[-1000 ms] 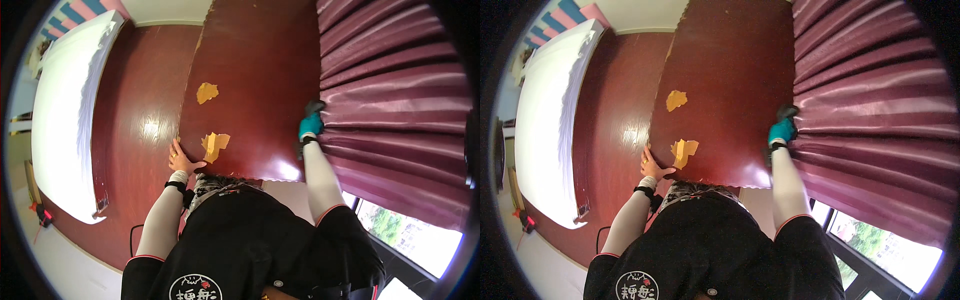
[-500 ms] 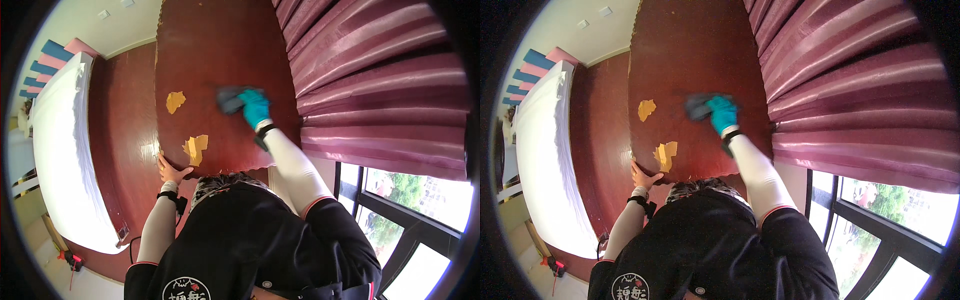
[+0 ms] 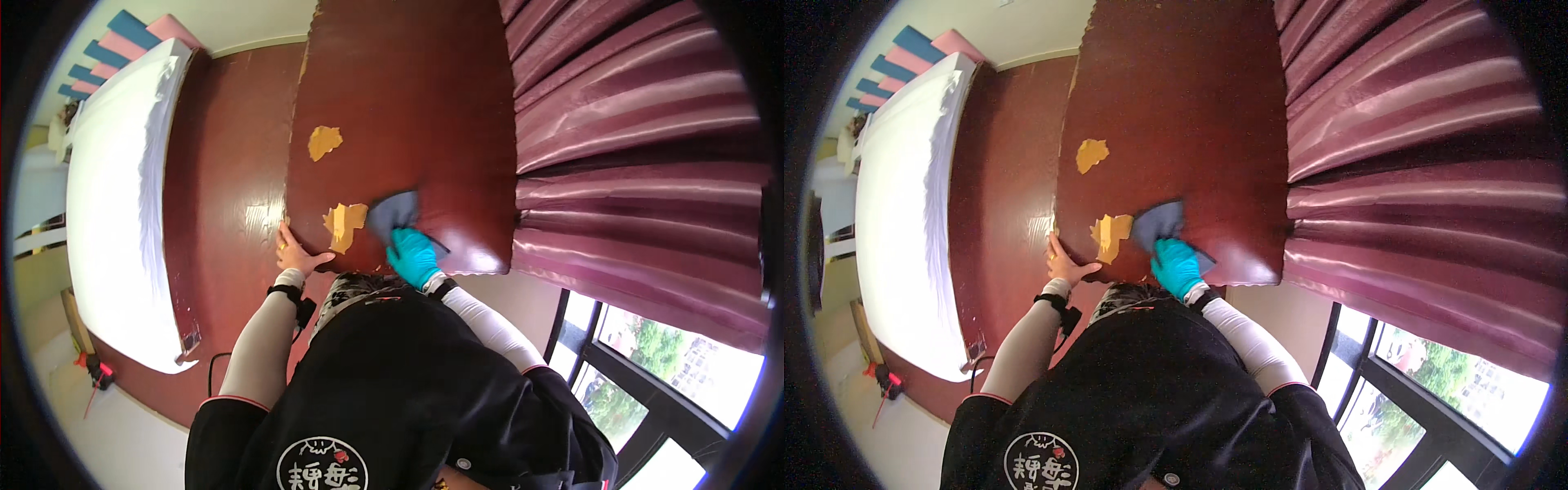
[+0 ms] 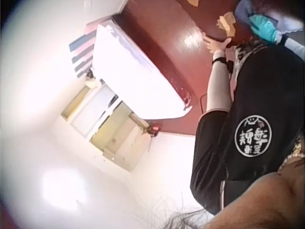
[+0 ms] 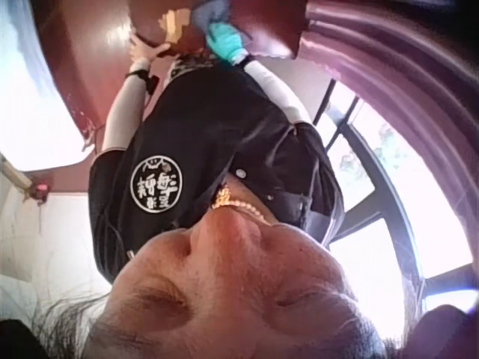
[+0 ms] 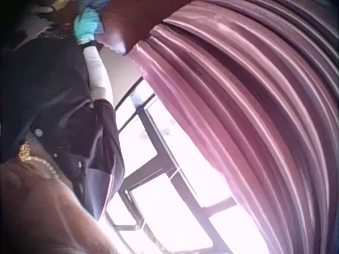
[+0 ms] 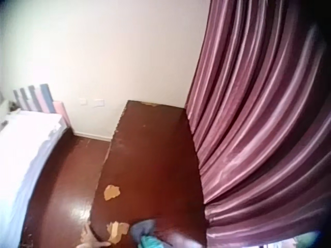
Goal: Wiping down the tops of various pieces of furniture including a storage box, a window sill, and a table using a cleaning cloth.
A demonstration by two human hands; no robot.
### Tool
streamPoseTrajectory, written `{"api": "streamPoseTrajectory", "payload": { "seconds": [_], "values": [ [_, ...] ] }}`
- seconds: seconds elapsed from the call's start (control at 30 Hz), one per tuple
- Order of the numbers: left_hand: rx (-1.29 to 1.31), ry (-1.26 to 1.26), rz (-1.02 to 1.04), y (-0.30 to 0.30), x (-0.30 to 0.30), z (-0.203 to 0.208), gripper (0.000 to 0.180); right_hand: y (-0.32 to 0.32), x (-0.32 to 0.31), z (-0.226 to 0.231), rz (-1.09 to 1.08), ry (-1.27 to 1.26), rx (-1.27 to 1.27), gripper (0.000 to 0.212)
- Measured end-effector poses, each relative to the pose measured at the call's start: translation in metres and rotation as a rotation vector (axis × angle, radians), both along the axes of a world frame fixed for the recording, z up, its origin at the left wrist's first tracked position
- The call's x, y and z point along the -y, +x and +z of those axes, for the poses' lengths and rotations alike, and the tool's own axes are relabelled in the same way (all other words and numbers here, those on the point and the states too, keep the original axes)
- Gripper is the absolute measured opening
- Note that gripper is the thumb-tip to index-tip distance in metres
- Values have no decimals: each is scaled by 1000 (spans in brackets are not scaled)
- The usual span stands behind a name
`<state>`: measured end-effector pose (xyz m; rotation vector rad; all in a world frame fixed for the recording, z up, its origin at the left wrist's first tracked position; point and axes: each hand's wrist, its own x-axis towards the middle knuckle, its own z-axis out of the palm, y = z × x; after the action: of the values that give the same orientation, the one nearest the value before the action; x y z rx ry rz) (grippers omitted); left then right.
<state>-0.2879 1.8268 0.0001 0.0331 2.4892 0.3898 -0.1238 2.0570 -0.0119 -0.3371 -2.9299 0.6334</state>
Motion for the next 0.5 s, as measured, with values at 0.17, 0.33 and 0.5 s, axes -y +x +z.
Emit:
{"api": "streamPoseTrajectory", "payload": {
  "seconds": [0.17, 0.33, 0.5],
  "values": [
    [25, 8, 9, -7, -3, -10, 154, -2, -21, 28, 155, -93, 180, 39],
    [13, -32, 44, -13, 10, 3, 153, 101, -125, -24, -538, -86, 22, 34],
    [-18, -17, 34, -4, 17, 30, 154, 199, -186, -80, -1052, -896, 40, 28]
  ]
}}
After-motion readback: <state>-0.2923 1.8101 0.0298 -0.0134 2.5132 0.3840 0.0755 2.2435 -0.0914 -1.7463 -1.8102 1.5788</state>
